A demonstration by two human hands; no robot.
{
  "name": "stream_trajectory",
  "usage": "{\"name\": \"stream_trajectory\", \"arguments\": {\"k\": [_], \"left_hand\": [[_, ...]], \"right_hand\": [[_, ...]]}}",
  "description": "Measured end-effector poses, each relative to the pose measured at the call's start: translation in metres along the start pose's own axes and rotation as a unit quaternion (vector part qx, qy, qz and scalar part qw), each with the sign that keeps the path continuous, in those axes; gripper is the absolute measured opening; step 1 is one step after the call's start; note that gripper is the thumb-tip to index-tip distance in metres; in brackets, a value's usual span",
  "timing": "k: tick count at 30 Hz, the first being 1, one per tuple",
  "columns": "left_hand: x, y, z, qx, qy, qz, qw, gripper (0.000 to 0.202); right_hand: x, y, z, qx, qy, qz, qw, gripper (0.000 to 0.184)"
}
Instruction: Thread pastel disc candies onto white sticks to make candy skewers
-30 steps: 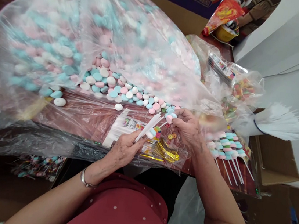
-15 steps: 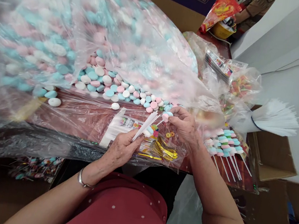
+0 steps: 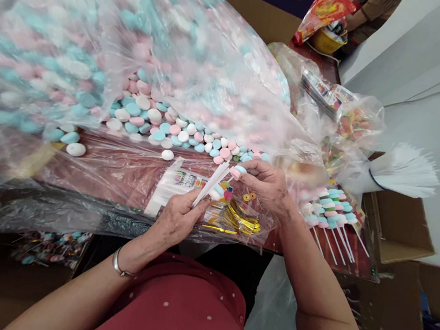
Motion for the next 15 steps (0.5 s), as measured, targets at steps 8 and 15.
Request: {"name": "stream_trajectory", "arguments": {"k": [8, 15], "left_hand": [[0.001, -0.001, -0.002, 0.007, -0.009, 0.005, 1.000, 0.031], [0.000, -0.001, -0.002, 0.010, -0.001, 0.023, 1.000, 0.030]], "right_hand": [[-0.003, -0.008, 0.002, -0.124, -0.220, -0.030, 0.967, 0.030], [0.013, -0.024, 0.012, -0.235, -0.322, 0.016, 0.917, 0.038]]}}
Point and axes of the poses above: each hand's wrist, its own y-axis towards the middle knuckle, its own x-axis out of the palm, z = x × y, the point moved 3 cm from there along y, towards the middle knuckle, and after that the axes turned 7 degrees about z, right-handed, at the moved point
